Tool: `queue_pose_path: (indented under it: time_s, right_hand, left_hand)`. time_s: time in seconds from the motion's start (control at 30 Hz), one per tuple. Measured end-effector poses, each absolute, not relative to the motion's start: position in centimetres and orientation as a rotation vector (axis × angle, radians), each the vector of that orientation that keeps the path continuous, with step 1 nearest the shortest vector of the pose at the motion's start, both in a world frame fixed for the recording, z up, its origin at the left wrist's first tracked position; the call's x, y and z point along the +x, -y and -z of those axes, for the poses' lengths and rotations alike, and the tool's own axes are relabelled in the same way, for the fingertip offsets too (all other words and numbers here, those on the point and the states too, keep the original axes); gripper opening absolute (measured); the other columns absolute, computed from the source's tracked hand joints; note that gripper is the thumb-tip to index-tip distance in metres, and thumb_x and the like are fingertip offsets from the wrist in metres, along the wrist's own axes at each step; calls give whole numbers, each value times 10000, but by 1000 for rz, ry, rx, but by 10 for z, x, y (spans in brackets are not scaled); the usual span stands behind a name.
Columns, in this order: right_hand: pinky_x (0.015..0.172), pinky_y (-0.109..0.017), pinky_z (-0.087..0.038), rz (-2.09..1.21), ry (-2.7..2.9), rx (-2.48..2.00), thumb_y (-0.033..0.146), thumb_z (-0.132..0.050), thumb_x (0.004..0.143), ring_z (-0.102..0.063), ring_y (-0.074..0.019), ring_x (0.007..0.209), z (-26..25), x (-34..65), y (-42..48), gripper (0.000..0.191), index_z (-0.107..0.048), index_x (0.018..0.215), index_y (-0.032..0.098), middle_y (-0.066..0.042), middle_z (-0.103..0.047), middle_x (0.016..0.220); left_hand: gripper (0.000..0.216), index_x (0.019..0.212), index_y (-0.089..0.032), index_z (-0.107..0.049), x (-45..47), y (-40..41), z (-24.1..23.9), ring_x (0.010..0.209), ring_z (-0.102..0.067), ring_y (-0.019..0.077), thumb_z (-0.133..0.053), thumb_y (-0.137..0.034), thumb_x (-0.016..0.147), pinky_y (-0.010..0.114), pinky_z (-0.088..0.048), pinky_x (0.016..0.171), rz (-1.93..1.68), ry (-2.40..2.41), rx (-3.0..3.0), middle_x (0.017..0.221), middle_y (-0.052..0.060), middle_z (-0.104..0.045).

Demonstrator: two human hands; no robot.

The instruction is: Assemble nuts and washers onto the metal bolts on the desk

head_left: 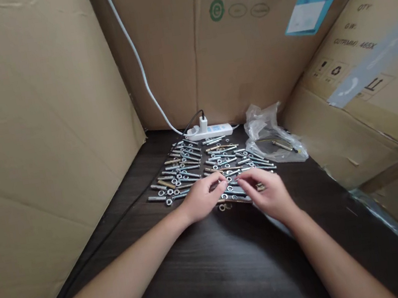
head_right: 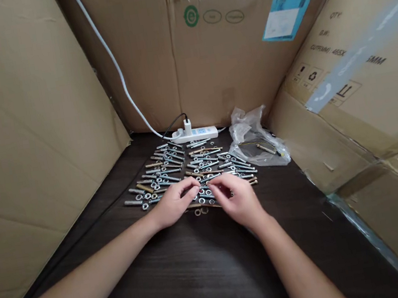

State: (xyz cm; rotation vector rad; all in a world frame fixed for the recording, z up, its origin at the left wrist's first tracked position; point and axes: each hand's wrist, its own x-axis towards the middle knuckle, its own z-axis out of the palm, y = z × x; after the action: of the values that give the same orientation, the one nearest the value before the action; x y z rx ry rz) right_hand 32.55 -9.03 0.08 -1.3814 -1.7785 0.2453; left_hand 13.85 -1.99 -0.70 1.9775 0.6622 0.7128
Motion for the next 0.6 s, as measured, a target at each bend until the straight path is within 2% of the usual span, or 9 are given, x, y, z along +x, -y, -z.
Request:
queue_pose_path:
  time_s: [0.17, 0.43, 0.5, 0.6]
  right_hand:
    - [579, -255, -435, -238, 1753, -1305, 205, -524, 872, -533, -129, 600, 6, 300, 95, 132, -649, 911, 183, -39, -642, 771]
    - [591, -267, -431, -267, 1742, -1342, 218, -514, 874, -541, -141, 628, 1, 305, 96, 117, -627, 890, 192, -42, -644, 785]
    - [605, -275, -438, -284, 1741, -1346, 231, -501, 881, -552, -148, 646, 0, 304, 96, 126, -622, 879, 194, -46, -648, 791]
    - [613, -279, -446, -293, 1739, -1345, 239, -490, 885, -565, -153, 658, 0, 304, 95, 140, -623, 874, 196, -49, -660, 801]
  left_hand:
    - [236, 963, -173, -585, 138, 25, 10, 709, -508, 136, -405, -316, 911, 251, -386, 683, -618, -680, 2104, 792, -2, -582]
    - [229, 888, -161, -553, 141, 26, 6, 807, -499, 147, -379, -306, 925, 264, -390, 776, -655, -567, 1893, 850, 5, -561]
    - [228, 842, -158, -546, 142, 25, 5, 792, -481, 142, -391, -306, 919, 255, -383, 761, -650, -556, 1814, 818, 2, -538]
    - [235, 773, -154, -525, 142, 25, 5, 664, -417, 113, -420, -317, 905, 223, -360, 644, -621, -554, 1678, 693, -20, -457]
